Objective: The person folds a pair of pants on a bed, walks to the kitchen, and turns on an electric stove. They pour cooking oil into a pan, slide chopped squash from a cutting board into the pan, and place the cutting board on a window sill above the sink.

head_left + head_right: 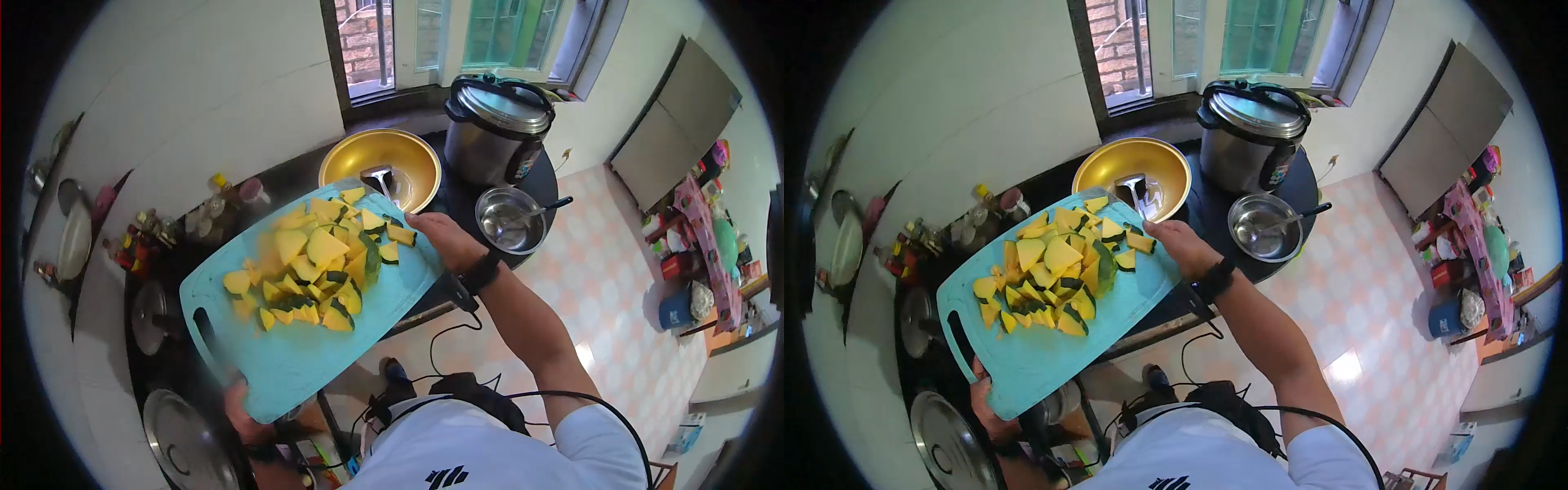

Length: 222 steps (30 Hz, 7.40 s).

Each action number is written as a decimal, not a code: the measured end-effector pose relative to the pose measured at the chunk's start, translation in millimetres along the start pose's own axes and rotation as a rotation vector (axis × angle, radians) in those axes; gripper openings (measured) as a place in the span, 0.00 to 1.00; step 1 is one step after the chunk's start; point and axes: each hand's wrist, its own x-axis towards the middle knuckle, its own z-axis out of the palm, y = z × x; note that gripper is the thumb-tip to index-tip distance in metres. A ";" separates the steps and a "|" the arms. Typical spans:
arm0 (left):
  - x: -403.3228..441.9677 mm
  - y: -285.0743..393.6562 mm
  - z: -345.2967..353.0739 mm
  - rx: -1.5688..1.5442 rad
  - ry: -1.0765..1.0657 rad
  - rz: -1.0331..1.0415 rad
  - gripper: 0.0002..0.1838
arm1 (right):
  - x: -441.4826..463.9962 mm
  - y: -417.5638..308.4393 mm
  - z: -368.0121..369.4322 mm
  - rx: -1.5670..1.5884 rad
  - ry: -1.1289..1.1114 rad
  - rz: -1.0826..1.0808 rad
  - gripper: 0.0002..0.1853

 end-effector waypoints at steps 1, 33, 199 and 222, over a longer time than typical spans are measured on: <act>0.1 1.6 4.6 0.036 -0.010 0.046 0.17 | -0.7 0.6 -1.8 0.011 0.004 -0.016 0.21; -28.7 92.2 108.3 0.045 -0.094 -0.008 0.32 | -8.6 -37.7 -86.0 -1.163 0.164 -0.217 0.21; -75.4 185.1 70.7 -0.002 -0.105 0.208 0.36 | 15.1 -18.8 29.4 -0.795 0.198 -0.553 0.19; -631.8 66.9 -2.5 -0.245 1.030 0.392 0.44 | -292.5 155.3 240.0 -0.150 -1.150 0.067 0.22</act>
